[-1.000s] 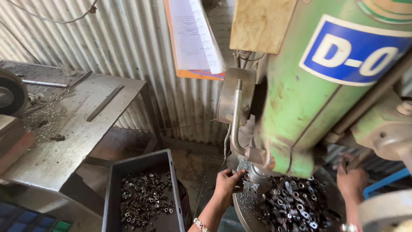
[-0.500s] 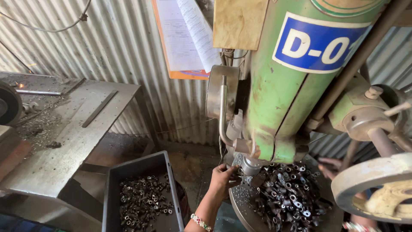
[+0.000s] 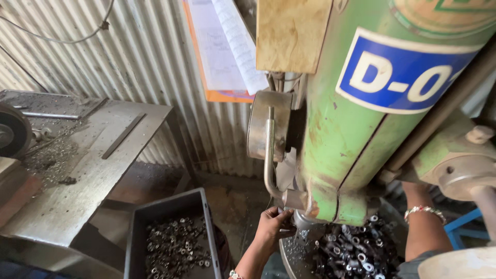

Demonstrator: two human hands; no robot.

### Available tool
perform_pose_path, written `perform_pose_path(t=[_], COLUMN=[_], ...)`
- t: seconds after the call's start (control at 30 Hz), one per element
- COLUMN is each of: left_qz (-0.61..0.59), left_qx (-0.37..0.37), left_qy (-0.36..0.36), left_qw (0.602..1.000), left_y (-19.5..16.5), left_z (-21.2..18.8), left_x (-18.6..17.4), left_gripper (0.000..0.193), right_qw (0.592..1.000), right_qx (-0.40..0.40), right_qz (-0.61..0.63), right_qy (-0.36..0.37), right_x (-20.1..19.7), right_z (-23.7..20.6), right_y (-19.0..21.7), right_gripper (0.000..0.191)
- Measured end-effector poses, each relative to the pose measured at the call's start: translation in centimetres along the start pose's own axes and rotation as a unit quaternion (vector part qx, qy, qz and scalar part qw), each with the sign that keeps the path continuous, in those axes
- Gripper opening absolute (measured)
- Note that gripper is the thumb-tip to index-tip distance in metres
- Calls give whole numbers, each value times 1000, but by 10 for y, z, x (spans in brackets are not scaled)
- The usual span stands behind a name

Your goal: The person repeatedly picks small metal parts from a bin, places them under a drill press, and operates the machine to drill holes. They then remove the processed parts and place them on the machine table, continuing the cycle with new parts.

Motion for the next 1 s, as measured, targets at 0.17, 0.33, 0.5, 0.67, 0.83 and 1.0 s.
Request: perform_pose_path(t=[0.17, 0.33, 0.5, 0.67, 0.83, 1.0], left_qz=[10, -5, -96, -191, -228, -234], left_qx=[16, 115, 243, 236, 208, 206], left_qy=[-16, -113, -187, -96, -40, -22], left_qw=[1000, 987, 947, 948, 950, 950], left_y=[-2, -5, 8, 6, 0, -6], left_z=[6, -11, -57, -123, -191, -218], left_x=[-2, -14, -24, -13, 2, 10], left_gripper=[23, 23, 28, 26, 27, 28], right_qw=[942, 918, 922, 948, 938, 965], right_qx=[210, 245, 234, 182, 175, 158], right_qz=[-76, 117, 129, -113, -193, -74], right_qy=[250, 290, 280, 236, 230, 195], right_x=[-10, -97, -151, -170, -170, -176], right_z=[-57, -155, -193, -208, -194, -185], right_y=[-29, -48, -73, -59, -44, -29], right_gripper=[35, 38, 42, 49, 57, 43])
Point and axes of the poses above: each hand's wrist, its own z-axis towards the middle knuckle, its own x-axis out of the palm, y = z × x, the point moved 8 cm from there along z, towards the middle knuckle, and after that the axes turned 5 degrees about -x, right-handed, at the moved point
